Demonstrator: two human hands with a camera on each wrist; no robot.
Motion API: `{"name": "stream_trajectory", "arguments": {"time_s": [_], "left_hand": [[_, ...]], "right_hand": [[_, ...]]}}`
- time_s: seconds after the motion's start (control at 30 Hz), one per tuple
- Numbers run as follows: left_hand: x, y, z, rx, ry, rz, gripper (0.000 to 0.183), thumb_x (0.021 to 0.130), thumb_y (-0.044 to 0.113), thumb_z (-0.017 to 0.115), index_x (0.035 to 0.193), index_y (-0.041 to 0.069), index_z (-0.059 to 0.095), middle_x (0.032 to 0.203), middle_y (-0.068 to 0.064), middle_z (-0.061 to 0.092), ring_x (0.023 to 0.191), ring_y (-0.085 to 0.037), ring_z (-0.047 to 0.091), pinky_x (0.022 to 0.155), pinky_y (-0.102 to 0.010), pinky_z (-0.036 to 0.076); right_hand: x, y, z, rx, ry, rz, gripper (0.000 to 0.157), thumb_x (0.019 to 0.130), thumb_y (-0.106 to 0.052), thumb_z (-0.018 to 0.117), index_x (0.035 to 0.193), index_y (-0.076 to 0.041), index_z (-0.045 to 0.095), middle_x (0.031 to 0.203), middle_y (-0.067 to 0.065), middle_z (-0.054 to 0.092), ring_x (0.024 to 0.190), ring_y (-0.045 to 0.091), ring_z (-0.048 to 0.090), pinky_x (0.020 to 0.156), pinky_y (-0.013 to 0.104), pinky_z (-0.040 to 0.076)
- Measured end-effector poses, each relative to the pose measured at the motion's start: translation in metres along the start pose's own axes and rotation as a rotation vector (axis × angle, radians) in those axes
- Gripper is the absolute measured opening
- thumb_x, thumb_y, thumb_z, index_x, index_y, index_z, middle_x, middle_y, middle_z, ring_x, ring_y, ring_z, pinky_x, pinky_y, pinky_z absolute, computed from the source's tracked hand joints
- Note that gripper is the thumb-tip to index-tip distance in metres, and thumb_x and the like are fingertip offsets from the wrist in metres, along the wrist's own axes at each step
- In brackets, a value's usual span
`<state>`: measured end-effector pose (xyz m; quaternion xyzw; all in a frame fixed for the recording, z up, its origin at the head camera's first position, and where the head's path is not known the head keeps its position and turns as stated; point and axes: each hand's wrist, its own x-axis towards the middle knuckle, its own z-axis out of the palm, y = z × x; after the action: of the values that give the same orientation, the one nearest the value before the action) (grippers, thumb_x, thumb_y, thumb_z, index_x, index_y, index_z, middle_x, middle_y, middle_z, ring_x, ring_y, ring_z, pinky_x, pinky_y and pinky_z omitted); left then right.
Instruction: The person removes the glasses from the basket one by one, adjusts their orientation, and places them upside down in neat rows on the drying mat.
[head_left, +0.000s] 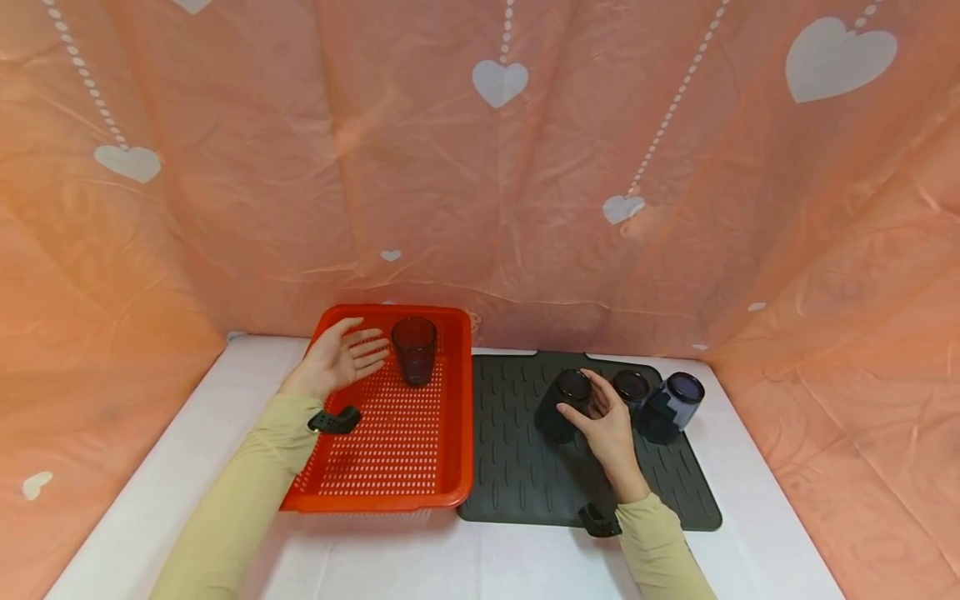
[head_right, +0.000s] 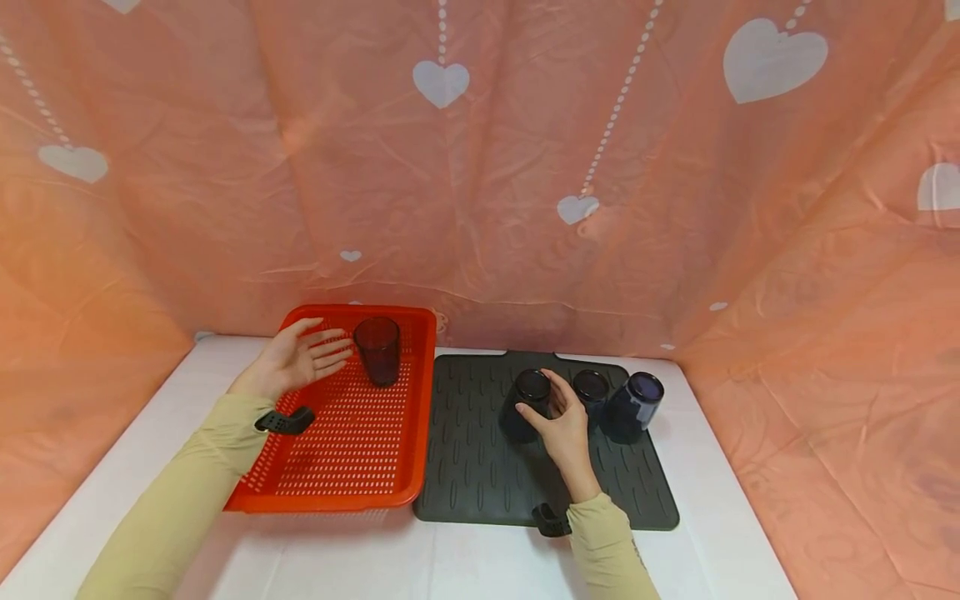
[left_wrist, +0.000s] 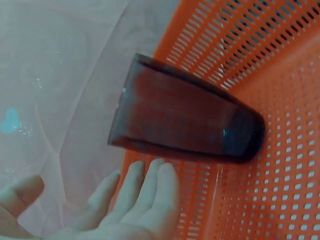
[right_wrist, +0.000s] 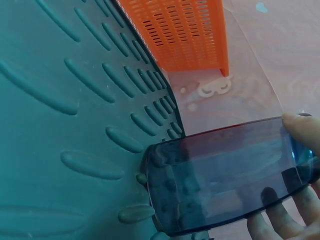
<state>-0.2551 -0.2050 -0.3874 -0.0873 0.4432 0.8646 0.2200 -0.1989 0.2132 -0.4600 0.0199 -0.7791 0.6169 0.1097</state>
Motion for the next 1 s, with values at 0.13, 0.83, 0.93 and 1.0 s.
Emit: {"name": "stream_trajectory", "arguments": {"time_s": [0.13, 0.83, 0.93, 1.0], "left_hand": [[0.006, 0.0, -0.002, 0.092, 0.005, 0.024, 0.067, 0.103, 0.039, 0.034, 0.153, 0.004, 0.007, 0.157, -0.018, 0.008, 0.143, -0.032, 0.014, 0.115, -0.041, 0.014], [0.026, 0.001, 0.006, 0.205, -0.006, 0.114, 0.068, 0.101, 0.04, 0.036, 0.152, 0.001, 0.015, 0.157, -0.017, 0.012, 0.142, -0.031, 0.016, 0.115, -0.041, 0.015], [0.028, 0.0, 0.007, 0.227, -0.006, 0.137, 0.068, 0.101, 0.04, 0.039, 0.152, 0.001, 0.015, 0.156, -0.017, 0.014, 0.142, -0.031, 0.016, 0.115, -0.04, 0.015], [0.029, -0.001, 0.008, 0.256, -0.003, 0.157, 0.068, 0.101, 0.039, 0.04, 0.152, 0.001, 0.015, 0.156, -0.017, 0.014, 0.142, -0.031, 0.016, 0.115, -0.04, 0.015]], "right_hand": [[-0.001, 0.0, 0.0, -0.004, 0.0, 0.002, 0.07, 0.075, -0.016, 0.083, 0.137, -0.013, 0.051, 0.141, 0.008, 0.047, 0.13, 0.026, 0.042, 0.106, 0.048, 0.034], [-0.001, 0.0, 0.0, -0.027, 0.0, 0.003, 0.071, 0.076, -0.016, 0.083, 0.138, -0.011, 0.049, 0.141, 0.009, 0.047, 0.13, 0.026, 0.042, 0.106, 0.05, 0.034], [-0.001, -0.001, 0.001, -0.022, 0.0, 0.0, 0.071, 0.076, -0.016, 0.083, 0.138, -0.011, 0.049, 0.141, 0.009, 0.047, 0.13, 0.026, 0.042, 0.106, 0.05, 0.034], [-0.001, -0.001, 0.001, -0.021, -0.001, 0.001, 0.071, 0.076, -0.016, 0.082, 0.138, -0.011, 0.049, 0.142, 0.009, 0.046, 0.131, 0.026, 0.042, 0.106, 0.05, 0.034]]}}
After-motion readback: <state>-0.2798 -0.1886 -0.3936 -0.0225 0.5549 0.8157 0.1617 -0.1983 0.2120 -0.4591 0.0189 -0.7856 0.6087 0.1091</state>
